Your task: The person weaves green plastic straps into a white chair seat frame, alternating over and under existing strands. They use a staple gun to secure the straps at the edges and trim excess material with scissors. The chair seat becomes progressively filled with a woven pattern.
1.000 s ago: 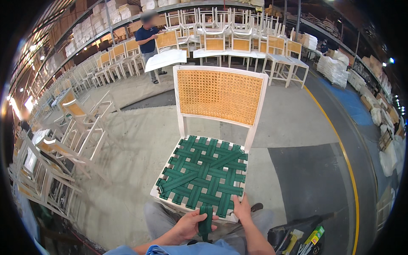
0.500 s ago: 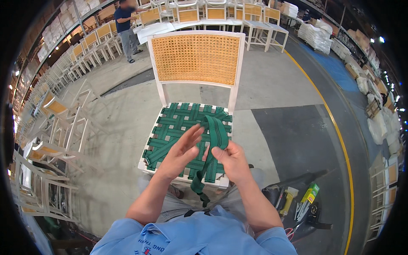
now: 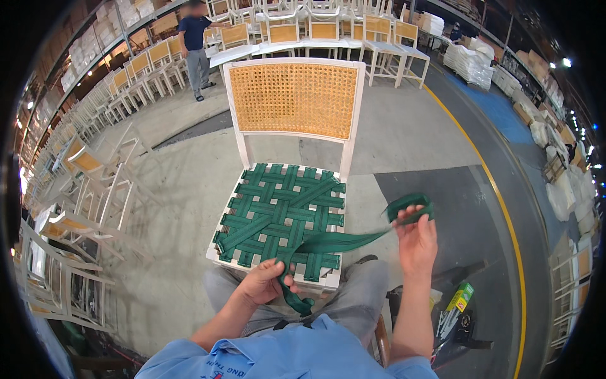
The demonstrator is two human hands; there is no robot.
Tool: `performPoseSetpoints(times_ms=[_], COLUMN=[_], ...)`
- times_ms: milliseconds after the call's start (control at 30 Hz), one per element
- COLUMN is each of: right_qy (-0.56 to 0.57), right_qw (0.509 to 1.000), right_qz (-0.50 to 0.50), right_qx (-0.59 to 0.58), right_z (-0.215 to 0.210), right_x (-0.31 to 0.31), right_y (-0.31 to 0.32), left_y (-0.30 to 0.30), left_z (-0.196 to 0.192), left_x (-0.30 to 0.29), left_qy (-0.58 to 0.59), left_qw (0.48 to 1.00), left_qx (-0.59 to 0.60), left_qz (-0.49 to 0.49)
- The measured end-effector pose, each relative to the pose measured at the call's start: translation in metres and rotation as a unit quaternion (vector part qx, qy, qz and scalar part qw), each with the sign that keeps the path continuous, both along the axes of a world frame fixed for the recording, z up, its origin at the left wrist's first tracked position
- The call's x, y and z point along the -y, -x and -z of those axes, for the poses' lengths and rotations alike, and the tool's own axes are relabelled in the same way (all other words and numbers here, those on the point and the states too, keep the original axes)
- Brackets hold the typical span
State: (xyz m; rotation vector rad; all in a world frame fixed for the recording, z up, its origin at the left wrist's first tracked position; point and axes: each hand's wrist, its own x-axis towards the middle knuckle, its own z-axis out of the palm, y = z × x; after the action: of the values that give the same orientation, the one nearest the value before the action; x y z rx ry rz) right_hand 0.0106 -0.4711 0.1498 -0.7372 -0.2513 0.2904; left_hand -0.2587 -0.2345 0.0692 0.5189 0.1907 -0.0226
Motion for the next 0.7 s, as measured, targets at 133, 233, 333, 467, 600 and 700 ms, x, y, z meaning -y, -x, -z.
performPoseSetpoints(times_ms=[133, 233, 333, 467, 600, 700], right_qy=[0.168, 0.168, 0.136, 0.201, 0.178, 0.225], right_qw=[0.933, 0.891, 0.92, 0.939, 0.927, 0.844], right_qz=[-0.247, -0.346, -0.314, -0.252, -0.317, -0.481], right_qx=[-0.2, -0.243, -0.191, -0.121, -0.095, -0.076], right_z=[0.139, 0.104, 0.059, 0.037, 0.009, 0.01], right_x=[0.092, -0.016, -0.05, -0.052, -0.062, -0.064], right_y=[0.014, 0.099, 0.088, 0.03, 0.031, 0.055], left_y=[-0.042, -0.026, -0.026, -0.015, -0.005, -0.024], left_z=[-0.048, -0.029, 0.012, 0.016, 0.024, 0.025], left_x=[0.022, 0.034, 0.072, 0.079, 0.042, 0.004], left_qy=[-0.106, -0.307, -0.369, -0.618, -0.579, -0.259], left_qw=[0.994, 0.947, 0.921, 0.723, 0.736, 0.946], left_qx=[-0.011, -0.094, -0.069, -0.026, 0.046, 0.078], left_qz=[0.012, 0.034, 0.108, 0.308, 0.347, 0.176])
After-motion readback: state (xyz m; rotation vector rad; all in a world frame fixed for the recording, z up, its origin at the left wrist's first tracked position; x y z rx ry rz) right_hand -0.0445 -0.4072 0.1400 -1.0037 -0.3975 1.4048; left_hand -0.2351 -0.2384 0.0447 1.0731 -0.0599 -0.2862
